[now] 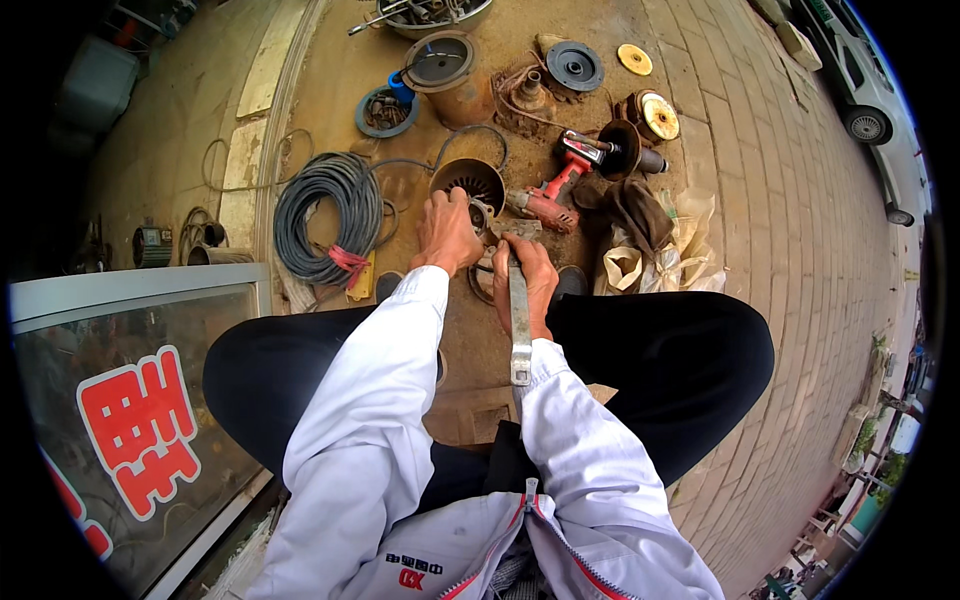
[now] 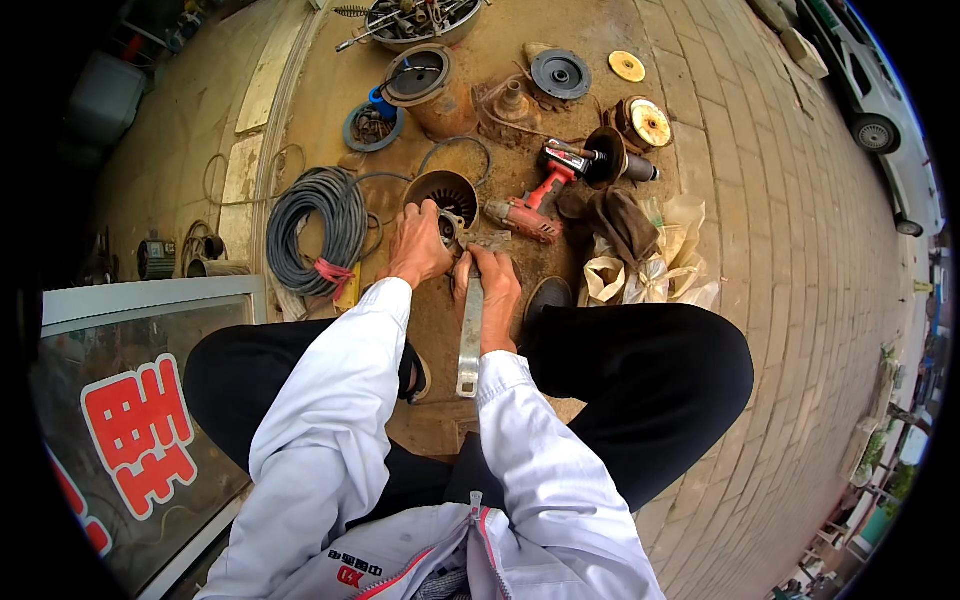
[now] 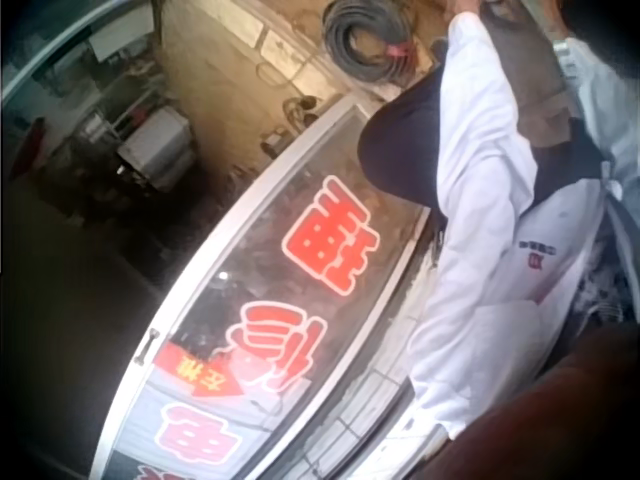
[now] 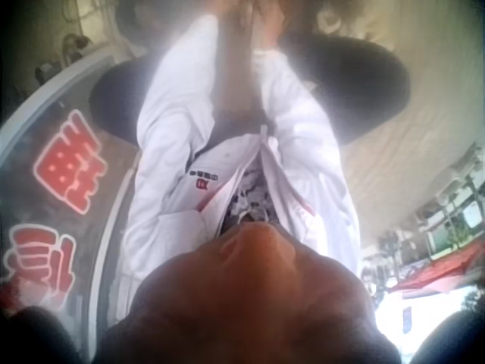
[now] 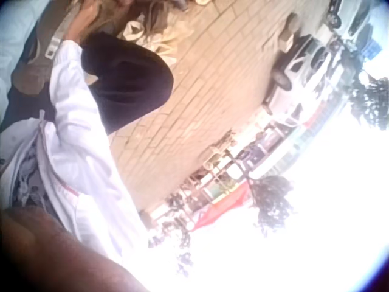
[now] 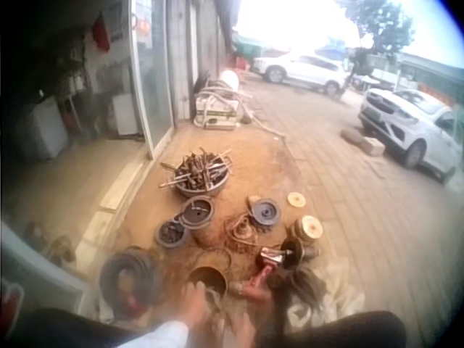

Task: The person sits on the ground and uses a wrench and a knife to scrape and clean a circular metal component. They repeatedly scrape the inner surface and edges, then use a pipe wrench to hold and adjust the part.

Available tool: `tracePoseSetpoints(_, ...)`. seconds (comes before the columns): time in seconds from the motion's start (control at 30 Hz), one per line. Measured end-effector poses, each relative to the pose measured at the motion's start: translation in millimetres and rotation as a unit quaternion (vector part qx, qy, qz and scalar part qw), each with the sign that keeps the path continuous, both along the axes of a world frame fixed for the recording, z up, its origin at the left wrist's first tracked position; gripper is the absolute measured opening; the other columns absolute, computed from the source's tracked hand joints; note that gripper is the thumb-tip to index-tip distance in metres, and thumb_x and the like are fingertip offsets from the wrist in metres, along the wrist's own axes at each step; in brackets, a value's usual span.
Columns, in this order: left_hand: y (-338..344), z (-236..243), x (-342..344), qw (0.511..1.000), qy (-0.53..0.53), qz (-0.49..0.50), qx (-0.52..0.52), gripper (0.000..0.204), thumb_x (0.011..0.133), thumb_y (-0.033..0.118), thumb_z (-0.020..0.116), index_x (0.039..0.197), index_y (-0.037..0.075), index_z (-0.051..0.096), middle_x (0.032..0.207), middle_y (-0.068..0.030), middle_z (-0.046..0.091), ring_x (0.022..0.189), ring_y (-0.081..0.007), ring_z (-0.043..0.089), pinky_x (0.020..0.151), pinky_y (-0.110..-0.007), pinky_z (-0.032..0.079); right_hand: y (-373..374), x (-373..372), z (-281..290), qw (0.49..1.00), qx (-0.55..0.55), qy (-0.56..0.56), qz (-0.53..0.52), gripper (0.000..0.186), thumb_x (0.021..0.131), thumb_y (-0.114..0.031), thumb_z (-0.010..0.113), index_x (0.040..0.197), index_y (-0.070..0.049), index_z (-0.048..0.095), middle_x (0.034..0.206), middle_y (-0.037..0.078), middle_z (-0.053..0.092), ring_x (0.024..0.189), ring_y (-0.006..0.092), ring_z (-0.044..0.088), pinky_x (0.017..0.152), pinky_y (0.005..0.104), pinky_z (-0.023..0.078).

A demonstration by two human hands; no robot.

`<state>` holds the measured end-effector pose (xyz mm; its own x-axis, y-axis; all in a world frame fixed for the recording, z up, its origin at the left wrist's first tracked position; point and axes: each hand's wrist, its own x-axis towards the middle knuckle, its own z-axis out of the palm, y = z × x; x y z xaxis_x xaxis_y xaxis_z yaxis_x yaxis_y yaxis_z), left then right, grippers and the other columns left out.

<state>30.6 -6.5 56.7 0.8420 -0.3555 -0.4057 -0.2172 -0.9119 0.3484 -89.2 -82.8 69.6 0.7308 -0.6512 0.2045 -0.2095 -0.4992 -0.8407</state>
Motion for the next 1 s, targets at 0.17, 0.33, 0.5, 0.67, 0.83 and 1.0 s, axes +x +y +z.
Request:
tracePoseSetpoints(0.17, 0.7, -1.1, 0.3, 1.0, 0.008, -0.006, 0.026, 0.062, 0.076, 0.015, 0.082, 0.127, 0.002, 0.05, 0.133, -0.0226, 0.051, 0.129, -0.0418, 0.048, 0.104, -0.051, 0.045, 9.2, -16.7, -1.8, 0.999, -0.025, -0.013, -0.016, 0.016, 0.09, -0.008, 0.069, 0.1, 0.004, 0.073, 0.088, 0.023, 0.069, 0.079, 0.0396, 0.07, 0.073, 0.0428, 0.055)
tracePoseSetpoints(0.33, 1.7, 0.8, -0.3, 1.0, -0.003, 0.015, -0.02, 0.058, 0.075, 0.007, 0.077, 0.126, 0.002, 0.05, 0.131, -0.0236, 0.052, 0.128, -0.0425, 0.049, 0.103, -0.053, 0.045, -3.7, 4.8, 9.2, 1.0, 0.019, 0.021, 0.007, 0.016, 0.089, -0.007, 0.069, 0.101, 0.002, 0.074, 0.09, 0.022, 0.07, 0.084, 0.0372, 0.072, 0.078, 0.0408, 0.056)
tracePoseSetpoints(0.5, -1.2, 1.1, 3.9, 1.0, -0.001, 0.004, -0.003, 0.059, 0.075, 0.008, 0.078, 0.125, 0.001, 0.049, 0.132, -0.0231, 0.051, 0.128, -0.0426, 0.049, 0.103, -0.053, 0.045, 2.1, -12.7, 1.8, 1.0, 0.019, -0.004, 0.0, 0.019, 0.09, -0.011, 0.068, 0.102, 0.003, 0.073, 0.089, 0.022, 0.07, 0.081, 0.036, 0.071, 0.075, 0.0404, 0.055)
tracePoseSetpoints(0.67, -1.5, 2.4, 3.1, 1.0, 0.009, 0.0, -0.005, 0.06, 0.074, 0.007, 0.079, 0.126, 0.002, 0.049, 0.132, -0.0232, 0.051, 0.128, -0.0422, 0.049, 0.103, -0.053, 0.045, -12.5, -3.4, 4.2, 0.999, 0.029, 0.018, 0.014, 0.02, 0.091, -0.011, 0.068, 0.102, 0.004, 0.073, 0.087, 0.022, 0.07, 0.079, 0.0335, 0.071, 0.074, 0.0389, 0.055)
tracePoseSetpoints(0.83, -0.9, 1.5, 2.9, 1.0, 0.005, 0.0, -0.016, 0.06, 0.073, 0.007, 0.079, 0.126, 0.003, 0.05, 0.132, -0.0228, 0.051, 0.129, -0.0422, 0.049, 0.103, -0.053, 0.045, -9.7, -5.7, 7.1, 0.999, 0.04, 0.022, 0.01, 0.019, 0.091, -0.01, 0.068, 0.103, 0.003, 0.074, 0.089, 0.022, 0.071, 0.08, 0.0334, 0.072, 0.075, 0.0387, 0.055)
tracePoseSetpoints(1.0, 0.4, 0.4, 2.4, 1.0, 0.011, -0.004, -0.008, 0.059, 0.075, 0.006, 0.078, 0.126, 0.003, 0.05, 0.132, -0.0221, 0.051, 0.129, -0.0422, 0.048, 0.104, -0.053, 0.044, -5.8, -8.2, 8.4, 0.999, 0.036, 0.013, 0.028, 0.018, 0.089, -0.008, 0.068, 0.101, 0.003, 0.074, 0.092, 0.021, 0.073, 0.085, 0.0342, 0.073, 0.079, 0.0377, 0.056)
